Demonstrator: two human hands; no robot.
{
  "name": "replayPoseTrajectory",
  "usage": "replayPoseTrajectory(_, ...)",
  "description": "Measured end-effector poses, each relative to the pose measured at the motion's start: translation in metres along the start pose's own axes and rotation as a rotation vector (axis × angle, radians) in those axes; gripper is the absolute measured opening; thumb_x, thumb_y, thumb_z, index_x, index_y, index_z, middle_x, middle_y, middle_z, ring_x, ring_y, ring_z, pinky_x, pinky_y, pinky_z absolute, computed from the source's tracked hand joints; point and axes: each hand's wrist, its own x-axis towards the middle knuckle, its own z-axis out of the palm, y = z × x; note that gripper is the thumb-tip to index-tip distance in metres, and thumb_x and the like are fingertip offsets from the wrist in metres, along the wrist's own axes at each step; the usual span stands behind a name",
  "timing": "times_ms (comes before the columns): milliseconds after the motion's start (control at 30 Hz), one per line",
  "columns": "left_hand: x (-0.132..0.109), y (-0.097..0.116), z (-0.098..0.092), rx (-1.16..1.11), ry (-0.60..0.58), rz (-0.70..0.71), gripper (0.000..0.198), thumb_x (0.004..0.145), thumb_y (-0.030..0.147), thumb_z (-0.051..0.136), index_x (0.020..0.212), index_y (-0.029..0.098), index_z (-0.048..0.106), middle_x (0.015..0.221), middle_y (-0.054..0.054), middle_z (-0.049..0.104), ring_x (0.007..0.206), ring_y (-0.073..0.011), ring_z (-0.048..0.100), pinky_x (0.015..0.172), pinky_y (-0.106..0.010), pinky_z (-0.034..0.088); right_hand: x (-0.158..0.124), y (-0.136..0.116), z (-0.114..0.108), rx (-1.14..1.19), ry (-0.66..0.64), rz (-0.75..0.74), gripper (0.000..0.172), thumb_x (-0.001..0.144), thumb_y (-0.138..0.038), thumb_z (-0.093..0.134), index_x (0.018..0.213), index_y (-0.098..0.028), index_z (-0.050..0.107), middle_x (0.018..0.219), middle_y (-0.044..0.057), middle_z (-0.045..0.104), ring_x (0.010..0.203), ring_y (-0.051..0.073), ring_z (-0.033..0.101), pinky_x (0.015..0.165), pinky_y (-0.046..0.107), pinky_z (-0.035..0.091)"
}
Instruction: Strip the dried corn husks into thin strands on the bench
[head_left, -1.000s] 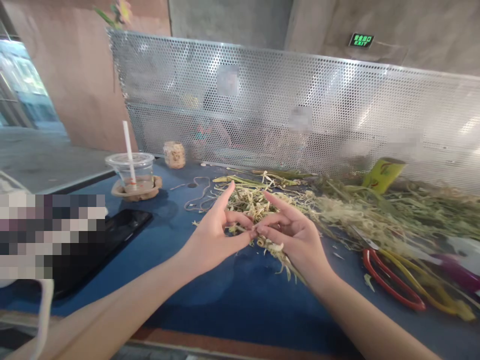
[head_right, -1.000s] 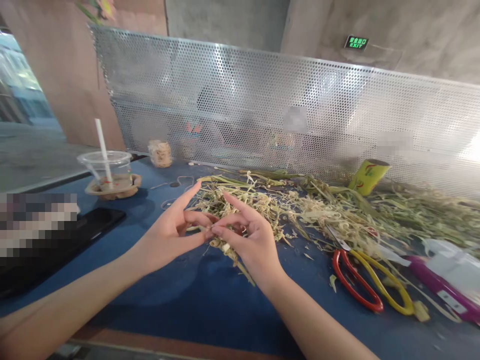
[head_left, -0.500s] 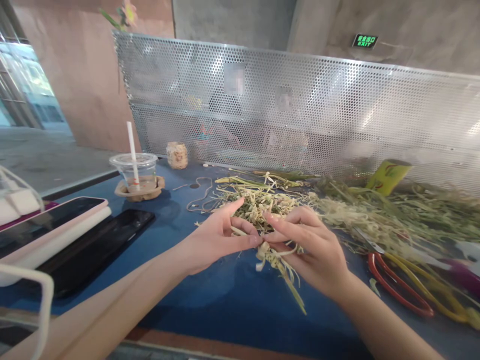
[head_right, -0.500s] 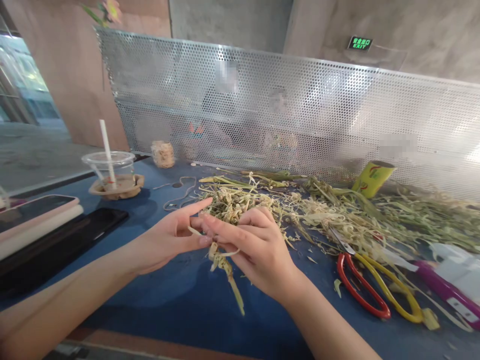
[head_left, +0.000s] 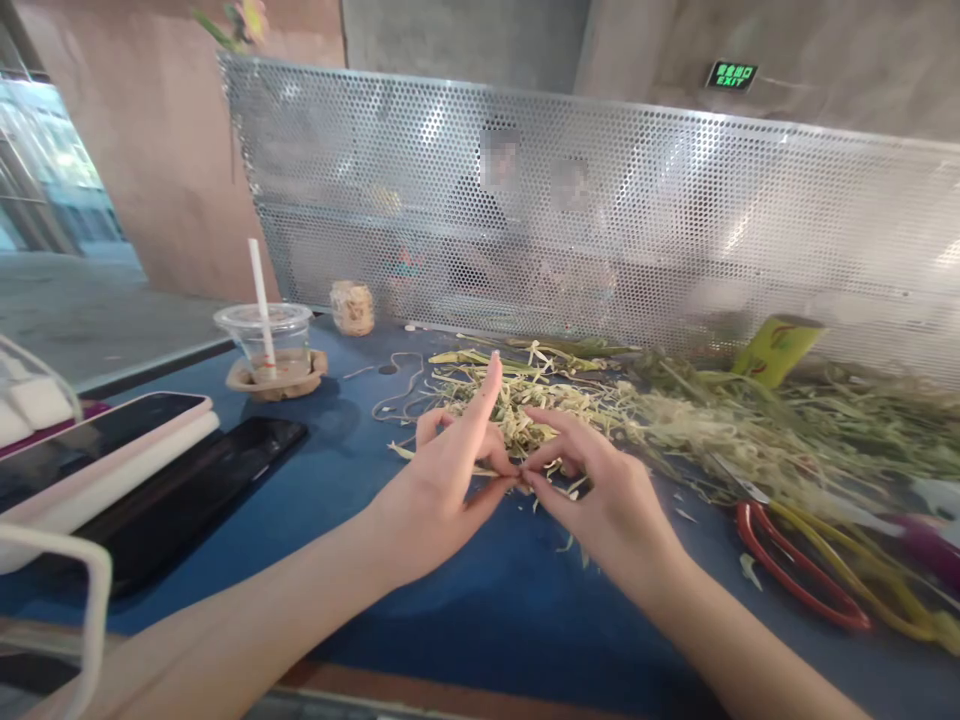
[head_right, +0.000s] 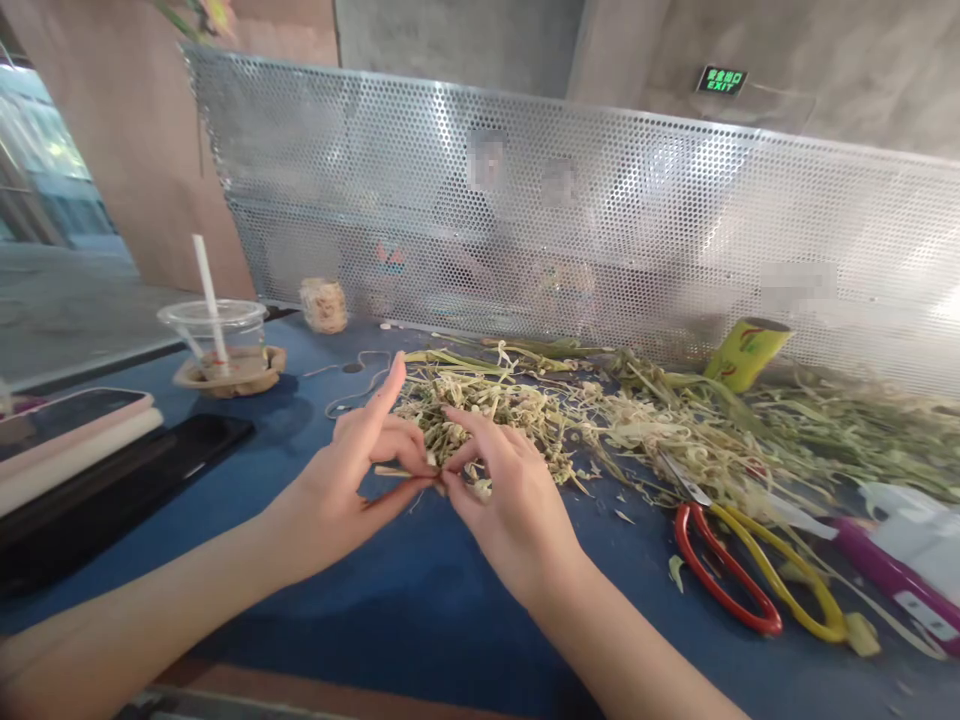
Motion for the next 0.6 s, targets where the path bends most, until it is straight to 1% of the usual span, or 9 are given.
replayPoseTrajectory(67,-0.002,-0.001,0.001,-0.01,-0.013,-0.04,0.091,0.078,0.008,0.052,0.138,0.027,-0.012,0.076,0.003,0.065,0.084,-0.0173,0.059,0.094,-0.046,0.033,-0.002,-0.002,0.002,-0.088,0.006,-0.024,0.045,0.072,-0.009,0.056,0.115,-0.021,0.048,0.074,-0.003,0.066,0.079,0.016,0.058,0.074,0.031,0.045)
replayPoseTrajectory(167,-0.003,0.0,0.003,-0.147,0.006,-0.192,0.092,0.077,0.009,0.054,0.139,0.024,-0.012,0.077,0.002,0.067,0.079,-0.0158,0.062,0.085,-0.037,0.044,-0.005,-0.007,0.005,-0.249,0.019,-0.081,0.042,0.075,-0.009,0.052,0.115,-0.02,0.047,0.079,-0.001,0.066,0.084,0.02,0.057,0.077,0.036,0.044)
replayPoseTrajectory(267,-0.002,0.003,0.004,-0.293,0.009,-0.31,0.093,0.075,0.011,0.057,0.139,0.021,-0.009,0.075,0.002,0.068,0.075,-0.0149,0.064,0.078,-0.03,0.049,-0.009,-0.01,0.009,-0.368,0.031,-0.086,0.037,0.077,-0.011,0.05,0.113,-0.018,0.048,0.081,0.002,0.067,0.08,0.022,0.059,0.071,0.037,0.046)
replayPoseTrajectory(367,-0.001,0.006,0.006,-0.373,-0.01,-0.385,0.094,0.073,0.009,0.058,0.14,0.022,-0.006,0.075,0.002,0.069,0.074,-0.0154,0.064,0.075,-0.031,0.05,-0.012,-0.01,0.013,-0.436,0.004,-0.086,0.032,0.076,-0.008,0.047,0.108,-0.014,0.05,0.081,0.005,0.066,0.074,0.021,0.061,0.062,0.032,0.049)
replayPoseTrajectory(400,0.0,0.007,0.006,-0.4,-0.01,-0.419,0.093,0.072,0.009,0.059,0.14,0.022,-0.004,0.074,0.002,0.068,0.073,-0.0156,0.064,0.074,-0.031,0.05,-0.012,-0.009,0.014,-0.451,0.001,-0.103,0.03,0.077,-0.008,0.045,0.106,-0.014,0.051,0.082,0.006,0.066,0.073,0.021,0.061,0.059,0.031,0.049)
replayPoseTrajectory(467,0.001,0.009,0.007,-0.497,0.012,-0.505,0.092,0.072,0.011,0.06,0.14,0.021,-0.001,0.073,0.001,0.067,0.071,-0.0158,0.063,0.07,-0.031,0.05,-0.013,-0.006,0.015,-0.454,0.036,-0.169,0.027,0.078,-0.008,0.043,0.104,-0.014,0.051,0.083,0.007,0.066,0.072,0.02,0.061,0.055,0.028,0.049)
replayPoseTrajectory(533,0.002,0.01,0.007,-0.65,0.035,-0.587,0.094,0.071,0.016,0.063,0.14,0.02,-0.001,0.073,0.0,0.065,0.067,-0.0153,0.062,0.064,-0.03,0.051,-0.013,-0.002,0.014,-0.396,0.111,-0.247,0.024,0.081,-0.009,0.042,0.102,-0.016,0.051,0.085,0.007,0.066,0.074,0.019,0.062,0.057,0.026,0.049)
replayPoseTrajectory(600,0.004,0.012,0.006,-0.801,0.058,-0.638,0.098,0.07,0.018,0.065,0.139,0.02,-0.005,0.079,-0.002,0.065,0.063,-0.0138,0.062,0.06,-0.029,0.051,-0.011,0.001,0.013,-0.309,0.175,-0.291,0.021,0.083,-0.011,0.042,0.101,-0.018,0.05,0.082,0.006,0.065,0.074,0.016,0.062,0.059,0.025,0.049)
